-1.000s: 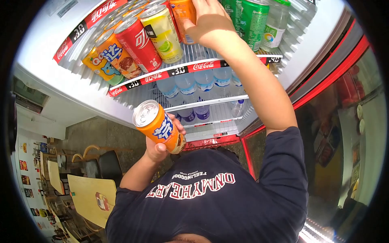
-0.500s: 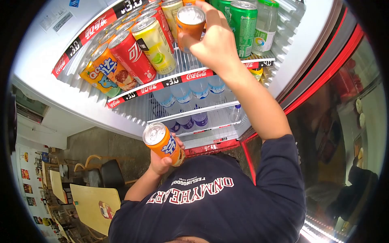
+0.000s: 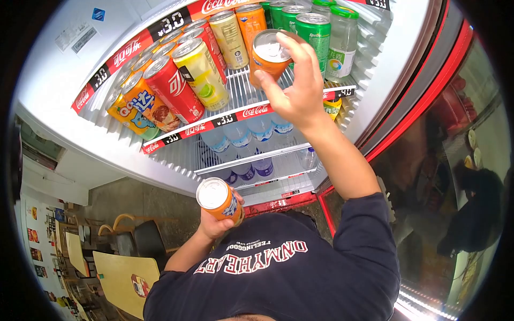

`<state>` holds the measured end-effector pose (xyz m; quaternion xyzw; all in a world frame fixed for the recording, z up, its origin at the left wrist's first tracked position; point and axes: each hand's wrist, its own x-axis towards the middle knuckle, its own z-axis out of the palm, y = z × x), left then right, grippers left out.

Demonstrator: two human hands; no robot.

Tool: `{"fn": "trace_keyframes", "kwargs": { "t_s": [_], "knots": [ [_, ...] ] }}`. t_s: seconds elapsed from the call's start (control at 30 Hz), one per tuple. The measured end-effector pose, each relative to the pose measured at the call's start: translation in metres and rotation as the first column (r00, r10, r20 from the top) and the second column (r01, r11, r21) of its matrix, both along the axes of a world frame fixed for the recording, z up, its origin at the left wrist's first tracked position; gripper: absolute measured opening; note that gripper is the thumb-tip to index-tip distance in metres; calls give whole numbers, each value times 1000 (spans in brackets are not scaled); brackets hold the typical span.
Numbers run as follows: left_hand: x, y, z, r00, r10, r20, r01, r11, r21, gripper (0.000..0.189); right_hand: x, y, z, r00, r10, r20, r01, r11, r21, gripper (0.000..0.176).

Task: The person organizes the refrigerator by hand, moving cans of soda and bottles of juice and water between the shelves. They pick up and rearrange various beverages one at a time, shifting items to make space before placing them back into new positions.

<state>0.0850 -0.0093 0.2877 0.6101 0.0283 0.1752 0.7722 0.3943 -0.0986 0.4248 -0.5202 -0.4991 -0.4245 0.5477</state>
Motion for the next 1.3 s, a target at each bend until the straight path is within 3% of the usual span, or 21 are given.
{"fn": "trace_keyframes", "kwargs": {
  "t_s": [0.13, 0.67, 0.77, 0.8, 0.9, 1.07, 1.17, 1.2, 1.3],
  "knots": [
    [-2, -1, -16, 1000, 14, -3, -14, 1000, 10, 86, 17, -8, -9, 995, 96, -35, -96, 995, 5, 66],
    [-8, -9, -23, 998, 53, -26, -53, 999, 7, 87, 24, -12, 0, 991, 128, -31, -129, 992, -11, 60],
    [-10, -9, -24, 998, 48, -31, -48, 999, 5, 86, 24, -12, -4, 995, 94, 27, -94, 996, 5, 55],
    [-10, -9, -25, 998, 52, -22, -52, 999, 4, 86, 26, -14, -5, 991, 56, 118, -58, 998, 10, 56],
    [-10, -11, -26, 998, 66, -13, -65, 998, 19, 87, 22, -12, -12, 944, 277, 181, -302, 945, 126, 61],
    [-13, -8, -34, 995, 100, -17, -99, 993, 71, 87, -15, -38, -7, 928, 366, 61, -369, 893, 256, 69],
    [-14, -8, -43, 961, 274, 28, -273, 936, 222, 90, -35, -54, -16, 857, 515, -11, -491, 825, 281, 71],
    [-10, 2, -38, 939, 329, 103, -337, 813, 474, 89, -42, -61, -22, 841, 540, -25, -525, 827, 202, 71],
    [-1, 22, -41, 794, 548, 263, -576, 541, 612, 84, -67, -68, -42, 783, 611, -116, -617, 786, -22, 68]
  ]
}}
